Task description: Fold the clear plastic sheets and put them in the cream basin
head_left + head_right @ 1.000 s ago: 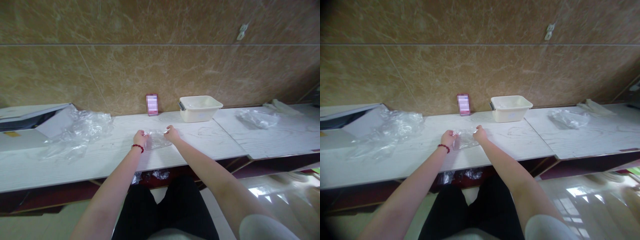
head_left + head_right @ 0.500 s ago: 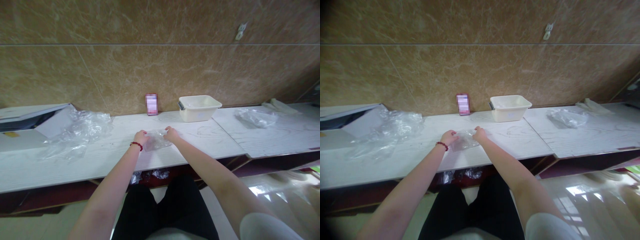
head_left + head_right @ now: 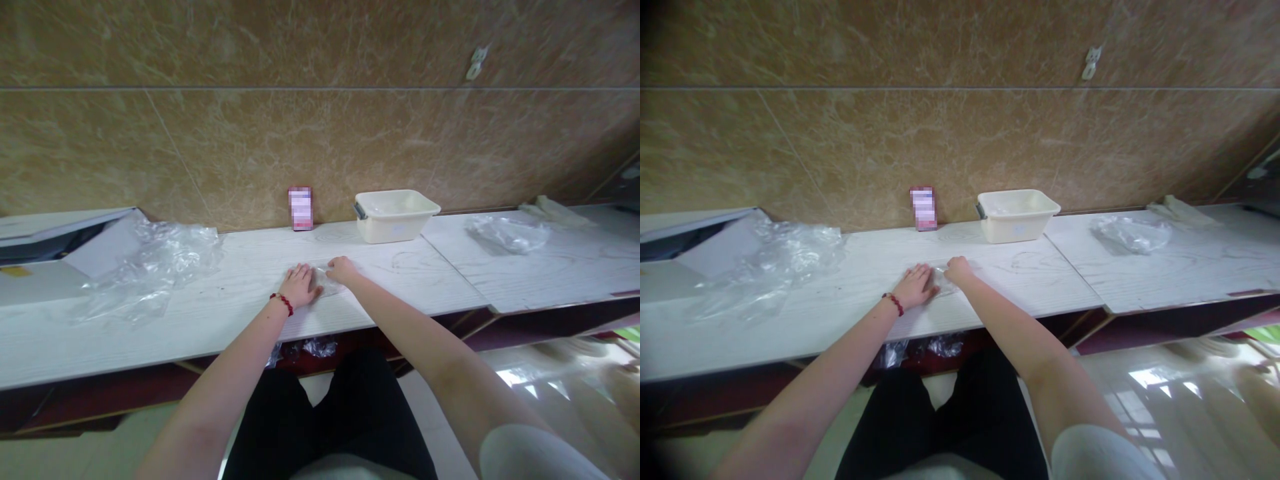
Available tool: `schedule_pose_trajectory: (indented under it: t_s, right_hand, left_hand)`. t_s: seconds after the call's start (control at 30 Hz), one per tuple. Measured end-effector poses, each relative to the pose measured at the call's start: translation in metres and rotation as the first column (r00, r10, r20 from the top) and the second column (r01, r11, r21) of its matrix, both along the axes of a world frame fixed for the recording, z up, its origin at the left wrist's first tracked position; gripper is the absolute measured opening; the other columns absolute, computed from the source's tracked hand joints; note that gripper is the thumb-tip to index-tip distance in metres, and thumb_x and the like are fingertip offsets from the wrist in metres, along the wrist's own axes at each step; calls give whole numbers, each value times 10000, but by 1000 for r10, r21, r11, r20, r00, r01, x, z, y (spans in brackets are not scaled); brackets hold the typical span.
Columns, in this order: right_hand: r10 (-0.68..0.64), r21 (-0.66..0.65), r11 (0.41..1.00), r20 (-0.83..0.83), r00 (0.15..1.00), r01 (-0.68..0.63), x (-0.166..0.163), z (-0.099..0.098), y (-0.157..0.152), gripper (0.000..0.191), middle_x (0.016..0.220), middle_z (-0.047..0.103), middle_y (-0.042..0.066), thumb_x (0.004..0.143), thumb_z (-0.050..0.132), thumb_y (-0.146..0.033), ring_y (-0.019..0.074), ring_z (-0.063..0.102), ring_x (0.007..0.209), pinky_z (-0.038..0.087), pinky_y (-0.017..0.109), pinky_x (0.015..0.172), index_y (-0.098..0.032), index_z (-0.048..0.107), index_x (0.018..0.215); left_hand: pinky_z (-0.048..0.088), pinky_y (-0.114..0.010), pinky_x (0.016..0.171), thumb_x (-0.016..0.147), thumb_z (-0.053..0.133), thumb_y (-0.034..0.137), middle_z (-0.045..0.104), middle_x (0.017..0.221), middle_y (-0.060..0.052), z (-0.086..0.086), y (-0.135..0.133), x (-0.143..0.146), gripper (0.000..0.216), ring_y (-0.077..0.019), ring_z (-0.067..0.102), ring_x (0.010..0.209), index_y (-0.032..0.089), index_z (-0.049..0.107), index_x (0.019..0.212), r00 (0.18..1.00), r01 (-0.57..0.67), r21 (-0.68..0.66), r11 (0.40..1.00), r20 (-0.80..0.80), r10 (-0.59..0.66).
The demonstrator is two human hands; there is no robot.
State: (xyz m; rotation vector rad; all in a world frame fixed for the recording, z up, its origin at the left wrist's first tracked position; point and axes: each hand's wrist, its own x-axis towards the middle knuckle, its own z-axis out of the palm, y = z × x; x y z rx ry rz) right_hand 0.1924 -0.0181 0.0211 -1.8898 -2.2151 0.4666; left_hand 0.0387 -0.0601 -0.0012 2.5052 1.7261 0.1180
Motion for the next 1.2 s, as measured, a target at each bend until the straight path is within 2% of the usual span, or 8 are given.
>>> schedule_pose_trajectory:
  t_s: [0.13,0.27,0.37,0.47,0.63,0.73,0.97,1.2]
  right_hand:
    - [-6,103,995,36,999,2,-4,8,-7,308,1023,543,131,698,519,-268,218,465,1000,333,302,866,-135,585,968]
    - [158,275,949,2,987,-153,-19,9,-16,307,1088,503,110,784,375,-193,158,424,1046,284,250,914,-121,527,1041]
    - [236,198,951,29,971,-237,-32,1,-19,355,1139,492,86,798,311,-134,124,431,1048,298,204,896,-112,464,1118]
    - [224,123,965,81,971,-233,-38,-13,-21,389,1201,449,109,786,324,-115,159,381,1116,283,249,918,-89,427,1160]
    - [185,168,966,92,978,-199,-30,-30,-24,419,1303,335,87,819,273,-178,178,259,1206,199,324,974,-115,359,1225]
    - [174,193,963,83,981,-187,-23,-31,-28,437,1317,317,68,845,209,-245,176,250,1210,169,341,984,-128,339,1244]
    - [136,151,976,135,981,-156,-9,-29,-31,498,1366,202,33,835,188,-389,192,157,1242,65,470,979,-210,231,1298]
    - [88,112,988,185,979,-110,2,-25,-30,567,1380,150,27,800,185,-515,233,99,1246,10,571,927,-262,177,1307]
  left_hand:
    - [130,-422,989,752,278,563,231,1353,-125,0,-5,1,673,-265,128,1249,122,304,1259,1000,3,15,1000,7,-3]
    - [122,-427,987,766,278,537,239,1349,-131,-3,-7,1,652,-266,132,1248,115,296,1263,1000,7,60,998,-18,-6]
    - [120,-423,988,768,310,500,244,1347,-132,-5,-7,0,633,-263,141,1246,117,280,1271,1000,10,81,997,-31,-7]
    - [114,-403,996,759,341,475,227,1356,-117,-7,-6,0,638,-253,143,1248,127,251,1286,1000,7,70,997,-31,-5]
    - [101,-405,999,749,329,479,212,1364,-97,-7,-5,-1,654,-247,149,1247,139,229,1299,999,-17,48,999,-36,19]
    - [96,-425,992,754,302,500,217,1363,-96,-8,-7,-2,644,-246,149,1247,158,243,1296,999,-21,63,998,-40,23]
    - [107,-460,970,814,212,447,215,1370,-30,-8,-12,-23,475,-218,174,1244,318,272,1268,997,-65,57,996,-38,67]
    - [6,-501,970,726,215,625,180,1374,-71,-2,-12,-52,728,-243,138,1250,194,183,1312,996,-68,15,998,-62,69]
